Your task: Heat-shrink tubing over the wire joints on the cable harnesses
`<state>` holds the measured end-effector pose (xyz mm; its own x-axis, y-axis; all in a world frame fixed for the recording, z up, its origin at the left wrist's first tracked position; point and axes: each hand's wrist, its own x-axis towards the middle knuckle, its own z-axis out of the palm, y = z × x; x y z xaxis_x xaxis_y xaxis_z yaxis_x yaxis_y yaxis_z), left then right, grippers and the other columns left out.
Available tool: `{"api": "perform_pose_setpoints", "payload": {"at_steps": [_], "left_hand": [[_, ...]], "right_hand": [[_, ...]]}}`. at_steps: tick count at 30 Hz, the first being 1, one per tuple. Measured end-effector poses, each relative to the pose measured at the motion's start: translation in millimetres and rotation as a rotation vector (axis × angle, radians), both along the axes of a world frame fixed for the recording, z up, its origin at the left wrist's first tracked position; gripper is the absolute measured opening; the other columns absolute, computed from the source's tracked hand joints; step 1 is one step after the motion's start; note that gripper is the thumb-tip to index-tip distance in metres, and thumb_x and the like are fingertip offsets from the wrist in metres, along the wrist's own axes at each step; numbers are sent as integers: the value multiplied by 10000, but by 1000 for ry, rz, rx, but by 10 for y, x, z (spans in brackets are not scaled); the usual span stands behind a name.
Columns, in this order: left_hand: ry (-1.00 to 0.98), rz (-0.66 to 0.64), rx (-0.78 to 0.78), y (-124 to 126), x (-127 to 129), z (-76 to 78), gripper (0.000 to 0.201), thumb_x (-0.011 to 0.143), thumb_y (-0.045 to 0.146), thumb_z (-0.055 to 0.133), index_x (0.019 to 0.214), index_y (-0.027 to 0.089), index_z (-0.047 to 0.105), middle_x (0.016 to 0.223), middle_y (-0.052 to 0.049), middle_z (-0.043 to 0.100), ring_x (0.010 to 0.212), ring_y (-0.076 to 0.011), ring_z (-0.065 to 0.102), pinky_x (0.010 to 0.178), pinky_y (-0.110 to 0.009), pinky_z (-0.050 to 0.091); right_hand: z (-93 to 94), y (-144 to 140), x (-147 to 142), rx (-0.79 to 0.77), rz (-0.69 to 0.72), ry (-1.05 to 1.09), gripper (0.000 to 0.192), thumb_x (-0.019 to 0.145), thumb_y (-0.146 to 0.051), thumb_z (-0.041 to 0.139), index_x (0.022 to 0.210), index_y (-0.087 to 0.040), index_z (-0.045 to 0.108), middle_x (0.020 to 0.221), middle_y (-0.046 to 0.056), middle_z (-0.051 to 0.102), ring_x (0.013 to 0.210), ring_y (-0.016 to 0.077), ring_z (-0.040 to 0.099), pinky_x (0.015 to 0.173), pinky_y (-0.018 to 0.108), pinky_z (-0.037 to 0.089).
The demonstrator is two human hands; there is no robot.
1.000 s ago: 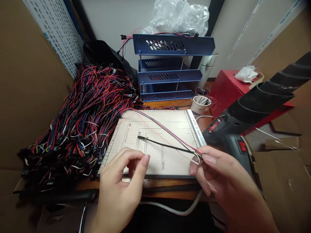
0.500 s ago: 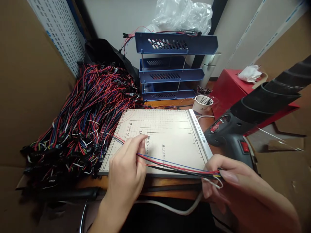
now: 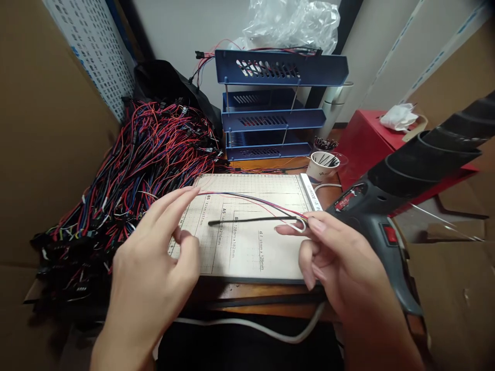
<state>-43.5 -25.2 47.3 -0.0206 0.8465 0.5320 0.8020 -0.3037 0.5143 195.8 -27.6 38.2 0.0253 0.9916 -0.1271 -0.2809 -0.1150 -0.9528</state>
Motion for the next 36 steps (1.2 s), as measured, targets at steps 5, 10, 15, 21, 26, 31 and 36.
{"api": "perform_pose_setpoints", "payload": {"at_steps": [5,10,15,21,26,31,36], "left_hand": [[198,-202,207,53,236,-18,606,905,187,685,1488,305,568,1591,-69,551,1455,-358,491,1259,-532,333],[138,-382,196,302,476,-184,552,961,232,703,1493,310,580,1509,-65,650,1453,-309,544,1333,-535,192],[88,-434,238,366,488,-236,353,997,148,648,1332,231,725,1189,-66,805,1126,-204,737,1289,-412,324],[-14,-577,56,300,393,-180,328,1019,139,612,1291,219,777,1070,-88,809,947,-178,737,939,-266,544],[-113,-622,-119,267,416,-159,278,1039,160,606,1224,231,801,907,-47,752,803,-140,684,747,-224,505],[-177,-642,-238,282,443,-131,210,1043,186,614,1025,212,821,795,0,730,729,-111,665,690,-198,488],[-264,-665,-252,318,460,-169,177,1006,190,671,1105,198,817,1007,-23,836,877,-129,768,758,-170,554]], "right_hand": [[-34,34,-109,18,59,81,363,906,-487,740,895,-135,653,877,140,779,382,57,444,371,195,226],[-45,-3,-142,-31,144,224,363,899,-483,737,856,-139,633,837,123,772,358,46,419,330,170,243],[-101,5,-100,-45,133,241,383,897,-498,746,857,-126,667,884,136,779,359,49,433,310,162,277],[-127,7,16,38,82,-81,407,970,-521,705,935,-116,719,786,87,734,442,67,506,405,165,395],[-55,-58,-18,87,31,-202,218,969,-352,692,1065,-165,751,808,32,696,524,62,516,491,157,443],[-181,-27,-42,158,13,-166,213,958,-385,757,993,-175,756,821,45,732,526,61,551,456,129,440],[-326,33,-22,215,-13,-137,208,964,-377,778,923,-175,748,701,13,694,485,45,572,449,92,441]]}}
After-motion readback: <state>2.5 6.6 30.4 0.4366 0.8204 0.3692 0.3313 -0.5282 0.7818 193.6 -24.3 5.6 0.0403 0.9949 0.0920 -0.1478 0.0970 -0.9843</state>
